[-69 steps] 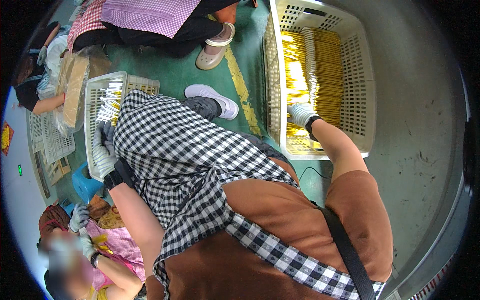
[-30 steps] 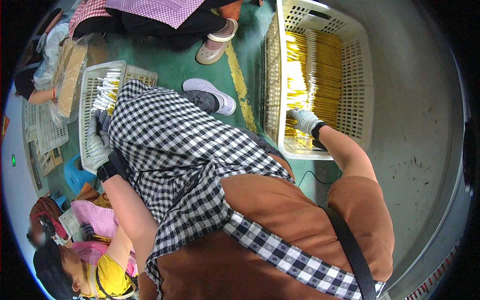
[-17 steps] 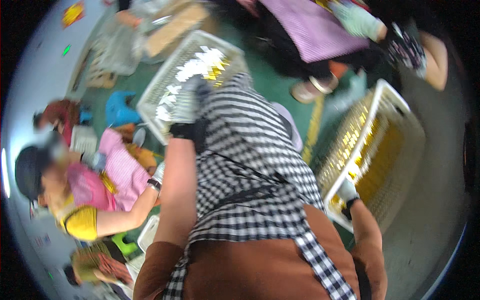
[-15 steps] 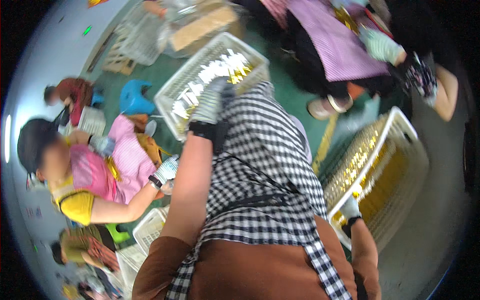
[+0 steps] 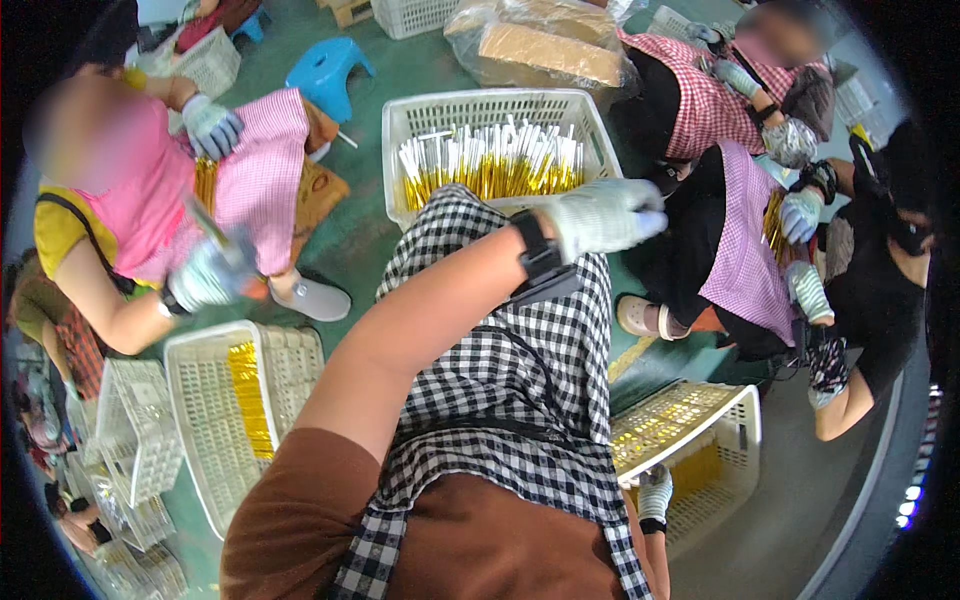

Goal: The recorder is arranging and sorting bundles of pen-like objects into baskets within a manufacturing facility.

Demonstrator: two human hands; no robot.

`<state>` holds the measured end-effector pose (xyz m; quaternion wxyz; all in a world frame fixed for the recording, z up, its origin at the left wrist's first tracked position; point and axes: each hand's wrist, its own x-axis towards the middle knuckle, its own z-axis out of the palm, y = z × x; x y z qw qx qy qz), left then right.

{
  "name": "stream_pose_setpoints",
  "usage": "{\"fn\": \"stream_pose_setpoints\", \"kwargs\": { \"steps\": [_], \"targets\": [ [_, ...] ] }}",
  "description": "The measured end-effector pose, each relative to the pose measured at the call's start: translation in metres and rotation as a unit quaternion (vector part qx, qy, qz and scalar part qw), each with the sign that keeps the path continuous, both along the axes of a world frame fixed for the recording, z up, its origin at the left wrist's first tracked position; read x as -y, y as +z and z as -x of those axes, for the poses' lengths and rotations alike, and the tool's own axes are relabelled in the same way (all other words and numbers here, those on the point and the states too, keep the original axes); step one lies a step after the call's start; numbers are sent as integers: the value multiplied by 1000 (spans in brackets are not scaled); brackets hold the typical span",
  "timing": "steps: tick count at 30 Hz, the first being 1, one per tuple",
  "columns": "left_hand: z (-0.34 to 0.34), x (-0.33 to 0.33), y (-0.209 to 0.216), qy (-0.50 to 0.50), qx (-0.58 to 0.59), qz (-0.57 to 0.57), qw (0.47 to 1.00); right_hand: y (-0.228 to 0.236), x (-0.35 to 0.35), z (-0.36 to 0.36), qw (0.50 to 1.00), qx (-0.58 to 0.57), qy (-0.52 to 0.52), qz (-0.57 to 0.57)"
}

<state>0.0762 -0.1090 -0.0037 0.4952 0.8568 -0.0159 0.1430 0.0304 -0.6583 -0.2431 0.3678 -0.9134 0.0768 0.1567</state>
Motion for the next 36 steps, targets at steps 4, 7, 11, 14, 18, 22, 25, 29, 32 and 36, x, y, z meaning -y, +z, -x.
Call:
{"fn": "stream_pose_setpoints", "kwargs": {
  "steps": [4,7,11,14,18,22,25,29,32,36],
  "targets": [
    [-30,23,24,-46,101,-41,993,74,-36,-36,987,161,9,-12],
    [-38,20,10,-56,77,9,995,121,-83,-62,960,276,51,7],
    [-31,2,-24,16,-54,-34,998,151,-157,-96,927,351,129,16],
    [-28,0,-33,36,-18,-59,997,157,-214,-123,883,400,237,62],
    [-33,-1,-31,65,33,-95,993,162,-299,-166,859,394,325,37],
    [-41,-13,-26,118,58,-62,989,165,-397,-201,866,299,379,-128],
    [-46,-20,-22,183,180,8,966,173,-457,-213,852,226,471,-27],
    [-53,-28,-14,191,220,150,945,140,-552,-232,938,-31,335,-86],
    [-61,-32,-8,224,229,247,915,90,-598,-242,903,-151,350,-196],
    [-68,-38,-8,387,235,367,813,27,-649,-252,868,-178,451,-105]
  ]
}}
